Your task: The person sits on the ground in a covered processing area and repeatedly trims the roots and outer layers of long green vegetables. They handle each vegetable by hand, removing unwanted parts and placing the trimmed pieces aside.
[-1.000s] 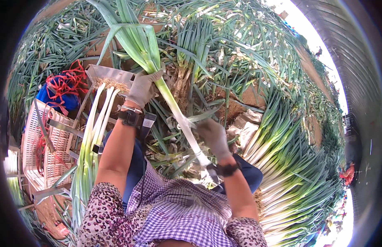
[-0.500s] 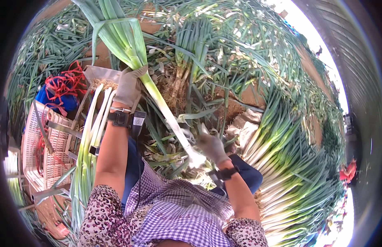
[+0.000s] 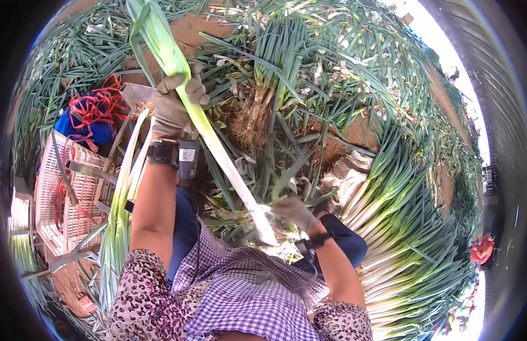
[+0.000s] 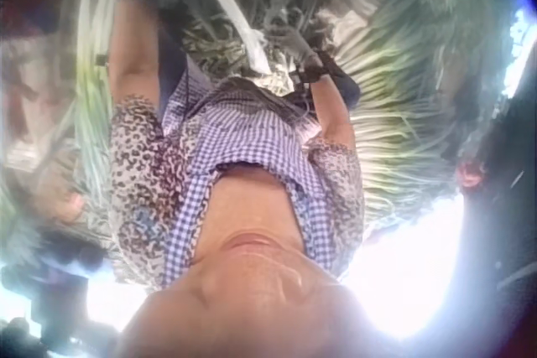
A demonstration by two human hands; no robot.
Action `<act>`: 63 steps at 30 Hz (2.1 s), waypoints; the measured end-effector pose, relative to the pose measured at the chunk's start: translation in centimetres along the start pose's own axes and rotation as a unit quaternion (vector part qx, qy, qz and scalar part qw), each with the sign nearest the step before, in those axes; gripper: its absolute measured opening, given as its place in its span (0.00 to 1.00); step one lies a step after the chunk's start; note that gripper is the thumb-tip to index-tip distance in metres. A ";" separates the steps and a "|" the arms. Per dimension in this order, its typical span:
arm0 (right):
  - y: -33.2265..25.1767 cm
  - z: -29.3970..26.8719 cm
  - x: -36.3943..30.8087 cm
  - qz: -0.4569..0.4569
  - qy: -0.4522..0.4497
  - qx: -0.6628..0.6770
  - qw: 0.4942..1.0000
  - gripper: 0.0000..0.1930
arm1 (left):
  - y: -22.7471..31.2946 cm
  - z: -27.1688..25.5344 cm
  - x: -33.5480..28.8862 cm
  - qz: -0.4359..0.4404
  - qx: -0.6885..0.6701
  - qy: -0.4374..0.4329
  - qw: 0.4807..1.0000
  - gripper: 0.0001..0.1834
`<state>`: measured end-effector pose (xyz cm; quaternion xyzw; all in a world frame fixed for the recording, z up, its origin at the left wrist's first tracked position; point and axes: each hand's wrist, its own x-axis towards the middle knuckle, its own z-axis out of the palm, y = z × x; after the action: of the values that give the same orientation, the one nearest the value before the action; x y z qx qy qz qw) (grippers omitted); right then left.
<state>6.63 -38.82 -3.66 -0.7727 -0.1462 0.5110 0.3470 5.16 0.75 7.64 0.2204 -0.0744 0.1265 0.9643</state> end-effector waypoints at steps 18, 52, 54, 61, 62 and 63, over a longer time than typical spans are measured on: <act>-9.1 3.4 -0.8 -0.230 0.121 0.185 0.948 0.18 | -7.8 -1.8 0.4 0.000 0.237 0.312 0.920 0.06; -12.8 4.2 -4.5 -0.248 0.270 -0.473 0.801 0.16 | -12.5 -9.8 2.0 -0.084 0.580 0.413 0.698 0.19; -12.9 4.9 -6.7 -0.235 0.290 -0.413 0.831 0.15 | -12.7 -11.4 2.4 -0.086 0.549 0.437 0.708 0.18; -10.6 6.8 -13.4 -0.150 0.325 -0.284 0.890 0.13 | -14.8 -12.4 2.1 -0.132 0.462 0.464 0.744 0.20; -10.8 7.1 -14.3 -0.142 0.330 -0.262 0.896 0.12 | -15.1 -11.9 2.0 -0.133 0.467 0.464 0.740 0.20; -10.8 7.6 -15.4 -0.139 0.326 -0.251 0.901 0.11 | -15.3 -13.6 2.0 -0.123 0.499 0.464 0.721 0.19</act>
<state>-5.44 -37.08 12.54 -0.9295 -0.2542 0.1239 0.2368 12.52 -6.08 -10.29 0.5907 0.4844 0.1124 0.6355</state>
